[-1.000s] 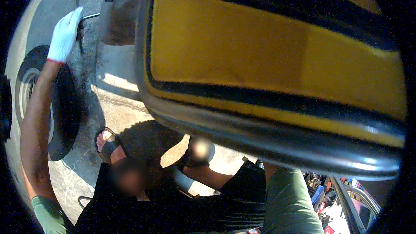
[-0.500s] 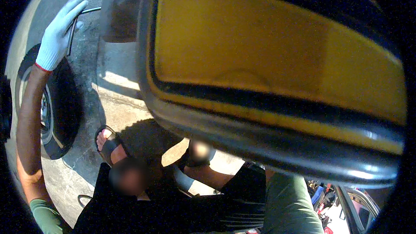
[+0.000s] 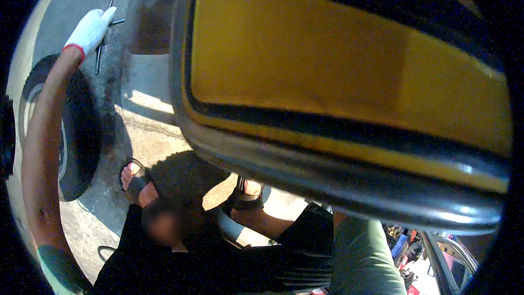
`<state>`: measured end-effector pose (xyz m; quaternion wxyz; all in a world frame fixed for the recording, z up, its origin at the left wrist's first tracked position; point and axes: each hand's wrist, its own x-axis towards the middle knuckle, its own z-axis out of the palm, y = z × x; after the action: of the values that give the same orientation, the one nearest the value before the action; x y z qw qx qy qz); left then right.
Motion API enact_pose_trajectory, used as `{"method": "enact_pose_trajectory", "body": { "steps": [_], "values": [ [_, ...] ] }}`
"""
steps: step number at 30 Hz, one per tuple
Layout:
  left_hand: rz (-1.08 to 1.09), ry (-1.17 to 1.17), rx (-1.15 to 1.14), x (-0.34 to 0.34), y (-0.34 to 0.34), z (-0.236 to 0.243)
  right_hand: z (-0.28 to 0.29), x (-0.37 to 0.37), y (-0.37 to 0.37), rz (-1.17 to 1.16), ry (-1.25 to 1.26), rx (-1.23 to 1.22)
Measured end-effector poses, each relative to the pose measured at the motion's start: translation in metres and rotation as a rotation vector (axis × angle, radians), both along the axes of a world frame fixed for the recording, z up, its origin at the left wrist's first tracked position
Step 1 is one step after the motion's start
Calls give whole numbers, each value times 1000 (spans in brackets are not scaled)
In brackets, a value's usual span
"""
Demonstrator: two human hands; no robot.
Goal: The person is working on the rear of a scooter, using a T-handle wrench and pliers to adjust or remove components near the license plate and brake assembly. The person remains seated on the floor throughout the task.
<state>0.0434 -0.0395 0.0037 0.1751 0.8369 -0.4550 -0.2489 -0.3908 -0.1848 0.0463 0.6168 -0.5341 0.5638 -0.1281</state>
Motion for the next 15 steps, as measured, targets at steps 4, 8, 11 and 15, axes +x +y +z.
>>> {"method": "enact_pose_trajectory", "body": {
  "steps": [4, 8, 11, 15],
  "values": [
    [-96, -97, -534, -15, 31, 11, 2, -1, 3, -44, -40, 30],
    [-347, -430, -665, -22, 50, 31, 1, -1, 3, -45, -75, 45],
    [-438, -577, -698, -22, 54, 42, -1, -5, 0, -48, -107, 77],
    [-353, -352, -632, -3, 48, 26, 2, -3, 1, -20, -116, 101]
  ]
}}
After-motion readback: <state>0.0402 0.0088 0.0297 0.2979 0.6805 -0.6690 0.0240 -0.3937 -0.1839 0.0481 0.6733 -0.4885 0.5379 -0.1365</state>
